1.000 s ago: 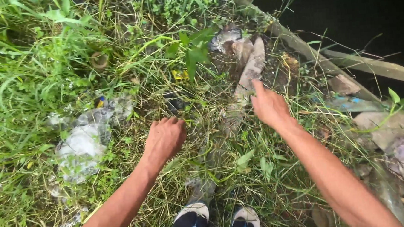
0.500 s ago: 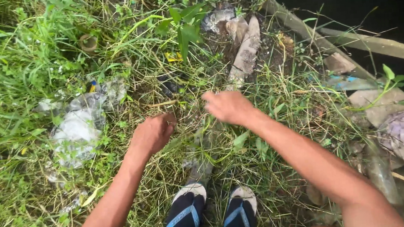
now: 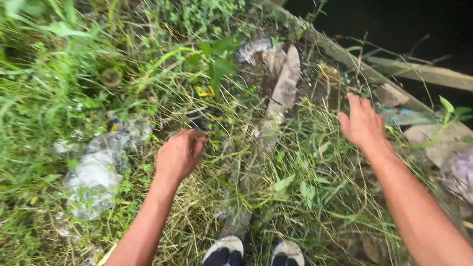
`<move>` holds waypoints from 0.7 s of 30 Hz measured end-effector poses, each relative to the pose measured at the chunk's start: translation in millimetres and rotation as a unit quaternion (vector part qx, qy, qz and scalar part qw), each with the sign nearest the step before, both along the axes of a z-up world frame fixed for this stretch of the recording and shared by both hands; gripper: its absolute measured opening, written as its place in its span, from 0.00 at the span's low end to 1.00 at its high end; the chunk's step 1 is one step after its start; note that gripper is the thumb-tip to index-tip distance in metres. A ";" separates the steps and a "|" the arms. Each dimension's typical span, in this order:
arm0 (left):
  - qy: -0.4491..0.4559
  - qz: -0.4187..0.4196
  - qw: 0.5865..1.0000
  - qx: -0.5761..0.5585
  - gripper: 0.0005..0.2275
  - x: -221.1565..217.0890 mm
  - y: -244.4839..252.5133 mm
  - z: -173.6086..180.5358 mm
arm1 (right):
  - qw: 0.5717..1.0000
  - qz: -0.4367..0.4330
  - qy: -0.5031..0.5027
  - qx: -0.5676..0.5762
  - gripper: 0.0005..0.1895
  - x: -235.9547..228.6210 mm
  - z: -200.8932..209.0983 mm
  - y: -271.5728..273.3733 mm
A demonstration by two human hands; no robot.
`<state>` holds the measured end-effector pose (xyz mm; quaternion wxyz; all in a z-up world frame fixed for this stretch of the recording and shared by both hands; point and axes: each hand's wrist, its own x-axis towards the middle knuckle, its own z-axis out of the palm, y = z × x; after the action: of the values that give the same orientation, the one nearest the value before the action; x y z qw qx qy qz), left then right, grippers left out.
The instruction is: Pulling weeds and grass by hand from an overgrown area near a wooden structure.
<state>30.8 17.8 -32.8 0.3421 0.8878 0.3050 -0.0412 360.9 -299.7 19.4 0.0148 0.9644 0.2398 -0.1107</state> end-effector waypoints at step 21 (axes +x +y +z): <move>0.046 0.038 0.987 0.150 0.21 53.7 147.9 -78.6 | 0.938 0.303 0.128 0.109 0.18 -101.4 25.7 124.8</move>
<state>84.5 165.7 -111.4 0.1918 0.9139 0.3570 -0.0225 259.5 -174.9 45.1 -0.0885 0.8195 0.5308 -0.1972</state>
